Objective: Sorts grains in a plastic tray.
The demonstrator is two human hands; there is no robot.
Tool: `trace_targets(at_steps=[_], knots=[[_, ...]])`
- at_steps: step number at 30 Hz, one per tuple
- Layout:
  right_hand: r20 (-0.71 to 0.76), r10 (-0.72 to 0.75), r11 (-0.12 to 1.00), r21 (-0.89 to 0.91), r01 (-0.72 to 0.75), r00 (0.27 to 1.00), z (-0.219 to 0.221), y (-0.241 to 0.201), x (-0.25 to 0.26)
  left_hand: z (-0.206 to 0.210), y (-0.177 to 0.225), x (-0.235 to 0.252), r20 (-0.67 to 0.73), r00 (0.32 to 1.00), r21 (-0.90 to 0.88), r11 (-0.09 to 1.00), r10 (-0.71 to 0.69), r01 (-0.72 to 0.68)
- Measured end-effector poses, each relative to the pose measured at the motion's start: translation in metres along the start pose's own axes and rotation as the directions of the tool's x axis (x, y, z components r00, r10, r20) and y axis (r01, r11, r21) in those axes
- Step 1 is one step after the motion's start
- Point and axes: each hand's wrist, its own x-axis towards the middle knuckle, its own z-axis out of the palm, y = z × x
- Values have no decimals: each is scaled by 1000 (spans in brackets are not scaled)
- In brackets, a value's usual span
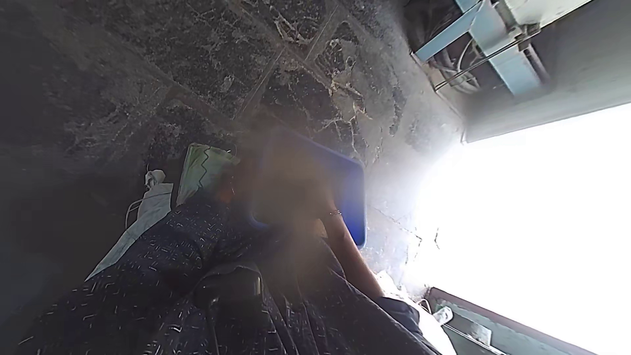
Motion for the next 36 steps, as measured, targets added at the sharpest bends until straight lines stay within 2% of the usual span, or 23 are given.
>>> trace_targets(at_steps=[6, 9, 12, 17, 26, 29, 33, 36], knots=[[-41, -23, 1000, -12, 22, 999, 2, 2, 1, 0, -12, 5, -15, 998, 20, 998, 59, -59], [-79, -31, 1000, -6, 30, 996, 3, 2, 1, 0, 32, -16, -4, 998, 1, 998, -61, 61], [-84, -38, 999, -12, 37, 996, 2, 1, 1, 0, 44, -24, -1, 998, 0, 998, -61, 61], [-79, -13, 999, 31, 16, 997, 2, 3, 2, 1, 41, -23, -9, 998, -11, 998, -62, 62], [15, -16, 999, -37, 17, 1000, 3, 2, 2, 0, 42, -24, 4, 999, -9, 998, -55, 55], [-3, -9, 1000, -24, 9, 1000, 2, 2, 2, 2, 39, -21, -11, 997, -21, 997, -77, 77], [-68, -14, 999, -30, 12, 998, 5, 5, 4, 0, -7, 4, -6, 1000, -19, 1000, -14, 14], [-112, -23, 1000, -14, 21, 993, 4, 4, 4, 0, -3, 2, 2, 999, -20, 999, -33, 33]])
